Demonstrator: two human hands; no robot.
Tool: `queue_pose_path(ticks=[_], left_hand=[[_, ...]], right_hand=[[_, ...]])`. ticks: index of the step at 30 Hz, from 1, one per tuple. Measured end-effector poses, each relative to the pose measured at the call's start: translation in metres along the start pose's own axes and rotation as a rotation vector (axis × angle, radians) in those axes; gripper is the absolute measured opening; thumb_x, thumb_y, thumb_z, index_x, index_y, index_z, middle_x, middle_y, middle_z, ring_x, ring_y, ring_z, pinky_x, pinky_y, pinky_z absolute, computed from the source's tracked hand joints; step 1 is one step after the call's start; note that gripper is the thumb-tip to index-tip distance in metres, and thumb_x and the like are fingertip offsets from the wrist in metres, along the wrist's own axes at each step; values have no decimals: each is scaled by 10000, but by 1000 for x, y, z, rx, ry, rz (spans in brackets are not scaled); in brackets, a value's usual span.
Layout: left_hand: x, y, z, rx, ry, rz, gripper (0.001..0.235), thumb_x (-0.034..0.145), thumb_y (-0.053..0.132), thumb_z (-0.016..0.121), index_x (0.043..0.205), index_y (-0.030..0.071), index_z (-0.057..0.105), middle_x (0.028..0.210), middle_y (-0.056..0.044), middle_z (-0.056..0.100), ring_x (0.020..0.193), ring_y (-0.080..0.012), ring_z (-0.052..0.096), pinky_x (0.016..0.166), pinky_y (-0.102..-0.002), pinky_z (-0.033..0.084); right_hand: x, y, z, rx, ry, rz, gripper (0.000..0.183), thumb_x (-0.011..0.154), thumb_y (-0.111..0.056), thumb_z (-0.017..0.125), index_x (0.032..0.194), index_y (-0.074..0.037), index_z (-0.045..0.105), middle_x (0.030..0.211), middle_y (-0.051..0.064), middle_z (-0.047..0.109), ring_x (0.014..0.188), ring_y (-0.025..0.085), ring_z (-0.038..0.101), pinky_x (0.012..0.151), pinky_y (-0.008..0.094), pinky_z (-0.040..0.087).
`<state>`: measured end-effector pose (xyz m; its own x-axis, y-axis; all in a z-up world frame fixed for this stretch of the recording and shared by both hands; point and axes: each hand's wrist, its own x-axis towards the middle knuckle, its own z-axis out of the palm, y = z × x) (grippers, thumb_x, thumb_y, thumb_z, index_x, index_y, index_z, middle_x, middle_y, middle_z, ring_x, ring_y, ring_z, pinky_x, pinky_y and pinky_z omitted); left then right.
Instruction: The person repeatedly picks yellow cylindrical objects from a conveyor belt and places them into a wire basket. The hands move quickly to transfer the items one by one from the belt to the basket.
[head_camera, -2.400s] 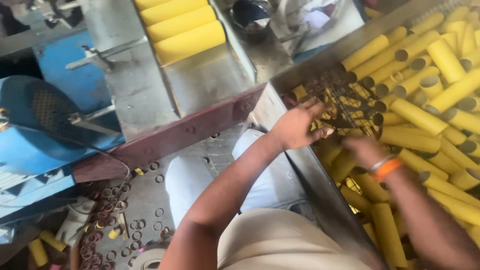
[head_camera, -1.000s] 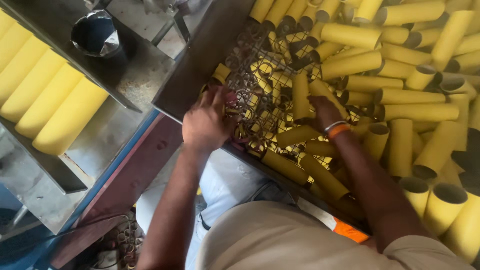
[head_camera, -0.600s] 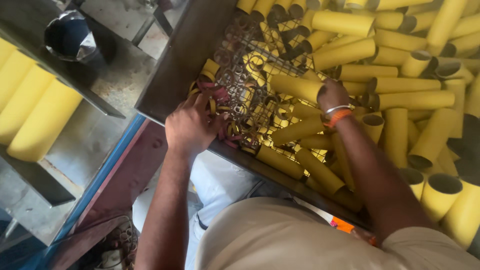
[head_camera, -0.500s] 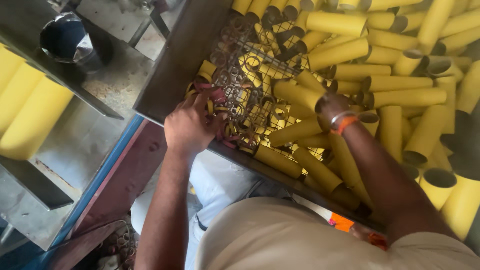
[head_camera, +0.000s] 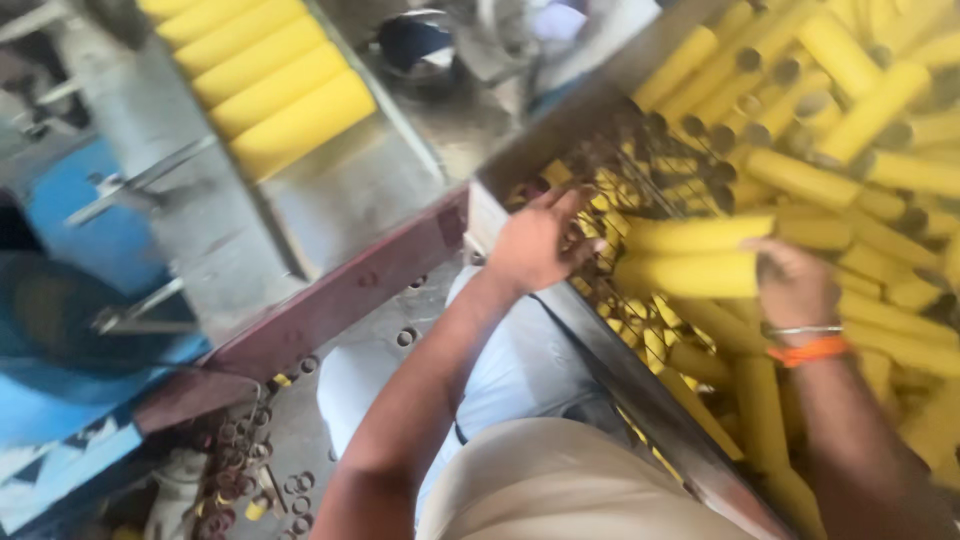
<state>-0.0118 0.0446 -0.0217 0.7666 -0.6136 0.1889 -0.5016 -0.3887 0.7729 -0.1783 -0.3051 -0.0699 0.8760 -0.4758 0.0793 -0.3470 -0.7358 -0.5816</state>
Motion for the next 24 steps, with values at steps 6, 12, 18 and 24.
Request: queue_pose_path(ticks=[6,12,18,24], left_hand=[[-39,33,-68,306,541,210,794,869,552,795,1486,153,495,1557,-137,442,1528,-377,359,1278,-660,238],[-45,17,-138,576,497,76,1086,710,582,840,1563,127,345,1599,-219,350,1528,-421,272,1244,-642,197],[-47,-73,-164,792,132,-381,1256,614,574,875,1605,132,243,1504,-220,415,1455,-385,363,1221,-610,217],[-58,-144,-153,1030,118,-403,1180,611,640,857,1552,175,319,1505,-210,430,1386,-388,405,1133,-642,255]], right_hand=[[57,-194,-29,621,136,-567,320,1036,-63,678,1320,26,561,1294,81,636,1182,160,634,1047,298,521],[86,-311,92,727,-79,-682,334,1077,22,659,1405,-4,603,1365,101,664,1260,205,655,1113,339,539],[84,-364,186,412,-204,-913,247,865,78,671,1038,-80,749,1118,84,756,1099,257,701,982,348,534],[91,-284,134,417,-70,-912,195,917,48,699,1082,-51,723,1130,121,723,1118,290,670,1015,373,521]])
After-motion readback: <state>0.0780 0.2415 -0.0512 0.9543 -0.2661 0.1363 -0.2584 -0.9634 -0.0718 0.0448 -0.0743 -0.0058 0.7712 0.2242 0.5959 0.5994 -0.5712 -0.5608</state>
